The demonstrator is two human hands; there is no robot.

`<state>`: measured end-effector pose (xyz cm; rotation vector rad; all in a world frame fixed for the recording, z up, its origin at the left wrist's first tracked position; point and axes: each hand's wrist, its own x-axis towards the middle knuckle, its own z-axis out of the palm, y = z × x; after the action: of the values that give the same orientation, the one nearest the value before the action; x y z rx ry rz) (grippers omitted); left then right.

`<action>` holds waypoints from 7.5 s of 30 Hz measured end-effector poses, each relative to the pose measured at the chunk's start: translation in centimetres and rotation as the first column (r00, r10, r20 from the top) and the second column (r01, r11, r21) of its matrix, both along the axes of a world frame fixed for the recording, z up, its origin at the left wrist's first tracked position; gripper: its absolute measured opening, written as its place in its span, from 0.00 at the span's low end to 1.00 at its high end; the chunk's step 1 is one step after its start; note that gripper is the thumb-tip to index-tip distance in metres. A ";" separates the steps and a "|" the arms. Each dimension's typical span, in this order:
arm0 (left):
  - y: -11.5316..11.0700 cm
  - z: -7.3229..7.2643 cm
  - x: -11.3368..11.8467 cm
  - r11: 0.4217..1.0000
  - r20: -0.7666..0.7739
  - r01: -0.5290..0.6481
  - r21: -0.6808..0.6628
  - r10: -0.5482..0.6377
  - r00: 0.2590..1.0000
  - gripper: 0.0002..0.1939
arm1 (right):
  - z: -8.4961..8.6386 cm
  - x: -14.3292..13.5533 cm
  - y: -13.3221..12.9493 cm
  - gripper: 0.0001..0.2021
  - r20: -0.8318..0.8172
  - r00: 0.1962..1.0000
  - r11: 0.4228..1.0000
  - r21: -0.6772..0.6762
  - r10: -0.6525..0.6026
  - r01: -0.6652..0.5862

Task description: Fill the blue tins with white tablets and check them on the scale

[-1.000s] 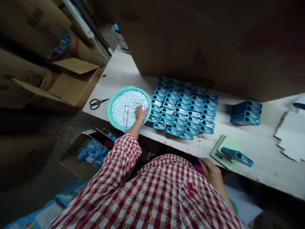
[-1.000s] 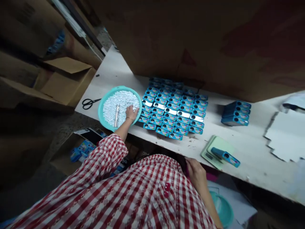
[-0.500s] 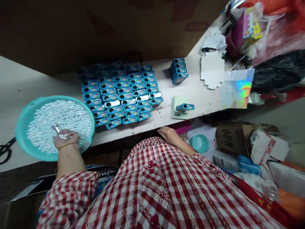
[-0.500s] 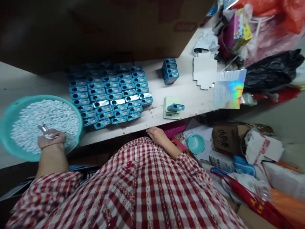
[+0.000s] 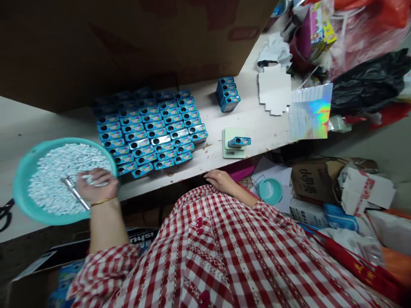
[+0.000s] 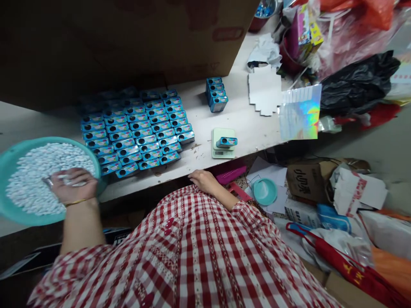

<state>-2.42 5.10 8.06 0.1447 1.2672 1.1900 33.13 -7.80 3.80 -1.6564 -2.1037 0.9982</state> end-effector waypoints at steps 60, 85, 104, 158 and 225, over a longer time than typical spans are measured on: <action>-6.9 -6.0 29.8 0.797 0.489 0.420 -0.433 -0.184 0.853 0.10 | 1.6 6.4 2.2 0.11 0.200 0.937 0.956 0.010 0.285 -0.293; -7.0 -5.6 28.5 0.811 0.476 0.424 -0.404 -0.210 0.854 0.12 | -0.9 5.9 1.8 0.08 0.108 0.957 0.955 0.099 0.268 -0.279; -6.2 -5.2 29.9 0.806 0.522 0.478 -0.349 -0.257 0.813 0.11 | 0.8 10.3 2.6 0.14 0.079 0.997 0.980 0.200 -0.019 0.003; -6.1 -6.2 27.9 0.813 0.512 0.479 -0.330 -0.272 0.815 0.15 | -1.2 17.5 0.8 0.12 -0.116 0.789 0.717 0.352 -0.604 0.601; -7.5 -5.7 27.7 0.683 0.615 0.694 -0.227 -0.452 0.646 0.16 | 0.9 12.8 2.9 0.08 -0.178 0.931 0.876 0.318 -0.320 0.362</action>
<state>25.30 -2.44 2.39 -0.0999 0.8617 0.2880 45.94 -4.93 4.73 -1.6579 -1.7045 0.5616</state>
